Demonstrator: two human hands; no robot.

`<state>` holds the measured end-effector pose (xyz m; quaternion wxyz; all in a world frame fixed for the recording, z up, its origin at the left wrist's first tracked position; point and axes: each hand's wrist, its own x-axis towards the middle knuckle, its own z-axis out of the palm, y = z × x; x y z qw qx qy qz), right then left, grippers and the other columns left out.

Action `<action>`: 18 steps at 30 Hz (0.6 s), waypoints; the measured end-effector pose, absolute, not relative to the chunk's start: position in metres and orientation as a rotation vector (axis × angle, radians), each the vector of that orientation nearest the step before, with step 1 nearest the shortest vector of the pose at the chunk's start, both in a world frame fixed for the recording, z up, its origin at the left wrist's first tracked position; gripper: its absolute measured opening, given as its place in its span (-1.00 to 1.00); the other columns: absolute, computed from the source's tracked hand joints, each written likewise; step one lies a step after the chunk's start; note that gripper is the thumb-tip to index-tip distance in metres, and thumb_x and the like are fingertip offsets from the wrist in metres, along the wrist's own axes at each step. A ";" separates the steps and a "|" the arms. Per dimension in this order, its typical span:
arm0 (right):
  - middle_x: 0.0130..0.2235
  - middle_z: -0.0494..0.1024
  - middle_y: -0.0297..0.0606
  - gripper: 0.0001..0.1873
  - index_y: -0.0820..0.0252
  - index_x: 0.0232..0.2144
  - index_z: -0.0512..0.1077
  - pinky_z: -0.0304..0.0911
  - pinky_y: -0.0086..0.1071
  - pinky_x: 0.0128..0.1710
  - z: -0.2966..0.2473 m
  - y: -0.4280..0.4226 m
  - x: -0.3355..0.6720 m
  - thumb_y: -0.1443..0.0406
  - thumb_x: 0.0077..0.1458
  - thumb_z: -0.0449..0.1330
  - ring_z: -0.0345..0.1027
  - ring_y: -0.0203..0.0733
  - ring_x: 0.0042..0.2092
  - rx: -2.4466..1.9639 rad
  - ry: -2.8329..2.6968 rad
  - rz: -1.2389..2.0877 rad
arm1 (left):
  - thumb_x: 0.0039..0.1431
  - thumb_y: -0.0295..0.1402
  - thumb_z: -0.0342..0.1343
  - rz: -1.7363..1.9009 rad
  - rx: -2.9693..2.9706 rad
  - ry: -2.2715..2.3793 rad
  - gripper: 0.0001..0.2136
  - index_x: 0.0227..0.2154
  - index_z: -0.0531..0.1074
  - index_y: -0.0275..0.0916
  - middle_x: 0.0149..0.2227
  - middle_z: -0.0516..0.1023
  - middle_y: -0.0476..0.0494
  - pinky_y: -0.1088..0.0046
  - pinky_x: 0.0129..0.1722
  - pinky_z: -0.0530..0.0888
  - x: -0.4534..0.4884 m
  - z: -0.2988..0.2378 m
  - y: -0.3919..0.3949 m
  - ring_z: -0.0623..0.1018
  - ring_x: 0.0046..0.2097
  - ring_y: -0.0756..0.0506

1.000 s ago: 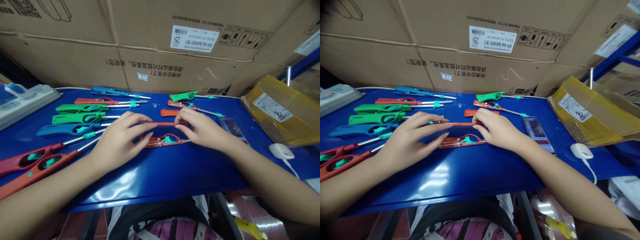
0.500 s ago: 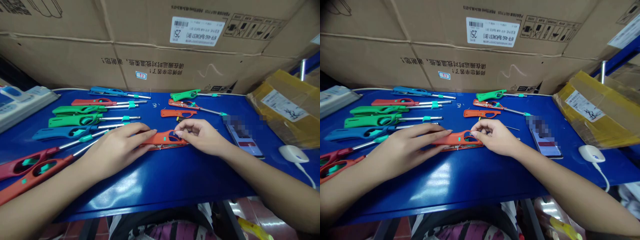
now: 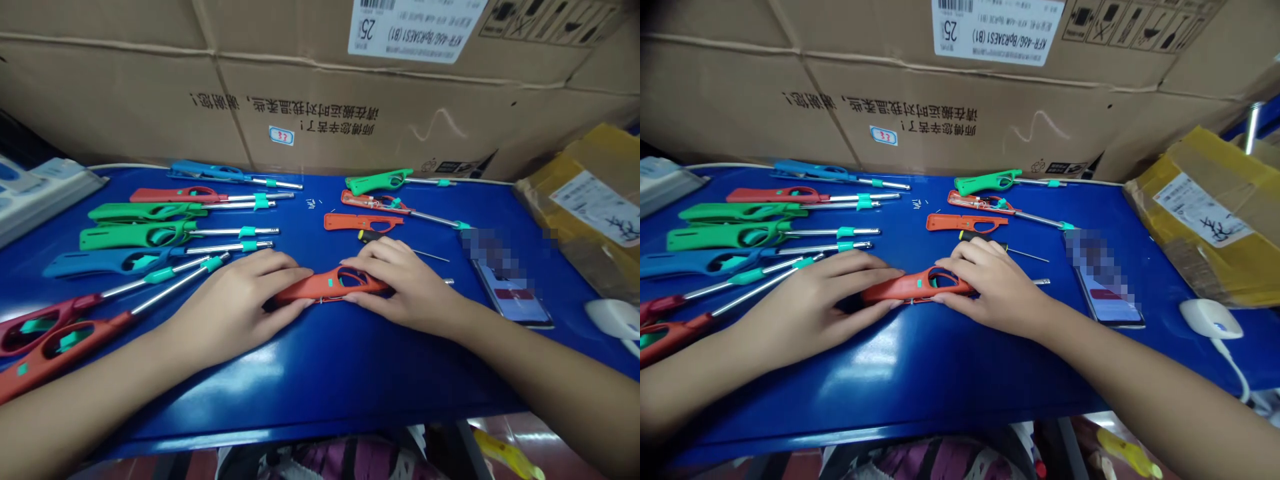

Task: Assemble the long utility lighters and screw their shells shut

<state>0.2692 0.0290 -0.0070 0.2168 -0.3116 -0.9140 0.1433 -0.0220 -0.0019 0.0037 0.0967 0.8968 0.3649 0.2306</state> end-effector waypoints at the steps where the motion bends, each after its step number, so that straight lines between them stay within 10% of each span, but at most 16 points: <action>1: -0.07 0.57 -0.11 -0.61 0.19 0.10 0.52 0.29 -0.12 0.01 -0.006 0.028 0.269 0.09 0.36 0.30 0.40 -0.01 -0.03 -0.883 -2.560 0.390 | 0.45 -0.28 0.16 0.674 2.647 1.077 -0.75 0.06 0.57 -0.27 -0.07 0.63 -0.19 0.32 -0.13 0.58 -0.021 0.004 -0.002 0.63 -0.10 -0.14; 18: 0.00 0.55 -0.07 -0.62 0.17 0.10 0.54 0.29 -0.08 0.02 -0.002 0.025 0.269 0.09 0.38 0.26 0.38 0.03 0.02 -0.945 -2.660 0.355 | 0.44 -0.23 0.15 0.651 2.653 1.081 -0.76 -0.02 0.62 -0.23 -0.13 0.65 -0.17 0.29 -0.19 0.55 -0.020 0.007 -0.001 0.62 -0.15 -0.15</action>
